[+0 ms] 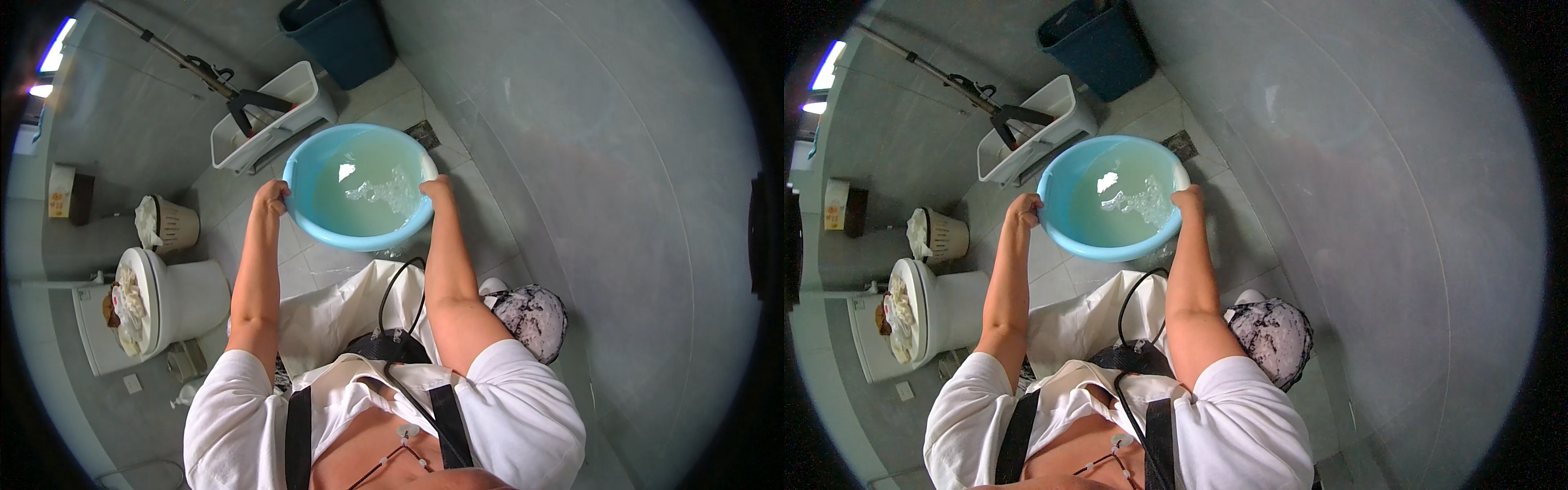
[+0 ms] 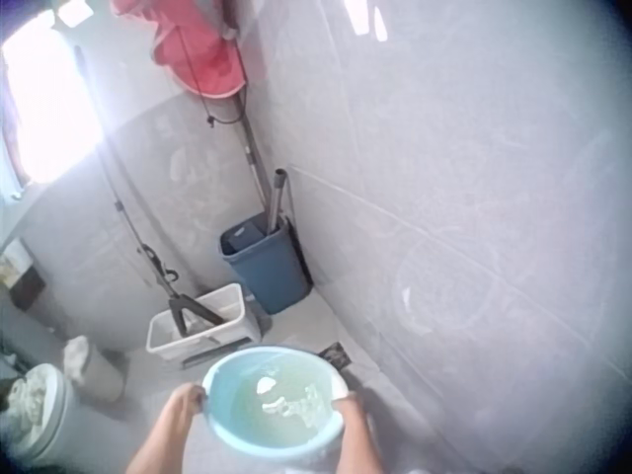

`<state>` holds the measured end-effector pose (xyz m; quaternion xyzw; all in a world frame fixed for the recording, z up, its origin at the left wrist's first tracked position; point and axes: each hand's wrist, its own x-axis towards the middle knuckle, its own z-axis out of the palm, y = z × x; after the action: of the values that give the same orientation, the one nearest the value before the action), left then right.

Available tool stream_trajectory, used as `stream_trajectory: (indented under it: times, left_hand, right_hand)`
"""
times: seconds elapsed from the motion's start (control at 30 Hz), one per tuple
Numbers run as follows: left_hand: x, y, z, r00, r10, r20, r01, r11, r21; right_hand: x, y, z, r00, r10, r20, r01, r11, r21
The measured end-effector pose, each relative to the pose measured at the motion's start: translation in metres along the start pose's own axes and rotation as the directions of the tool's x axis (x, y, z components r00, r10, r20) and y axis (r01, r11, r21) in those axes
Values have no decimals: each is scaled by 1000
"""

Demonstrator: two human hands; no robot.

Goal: The person hand-washes clothing in a blue basin, rinses it under a shower faucet, and sets the wet garments on a toilet tank.

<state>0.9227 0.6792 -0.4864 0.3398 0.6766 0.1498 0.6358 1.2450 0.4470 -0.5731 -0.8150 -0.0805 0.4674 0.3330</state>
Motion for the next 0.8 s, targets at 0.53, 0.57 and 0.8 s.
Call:
stream_trajectory:
  times: [0.53,0.57,0.8]
  left_hand:
    - [-40,2,33,994,18,-111,-18,1000,1]
    - [-24,-2,18,996,3,-94,-3,1000,0]
    - [-47,5,36,996,27,-89,-27,1000,6]
  right_hand:
    - [-6,3,0,999,26,26,-25,999,-20]
    - [-7,3,2,999,24,34,-23,999,-22]
    - [11,19,12,999,-6,37,5,999,43]
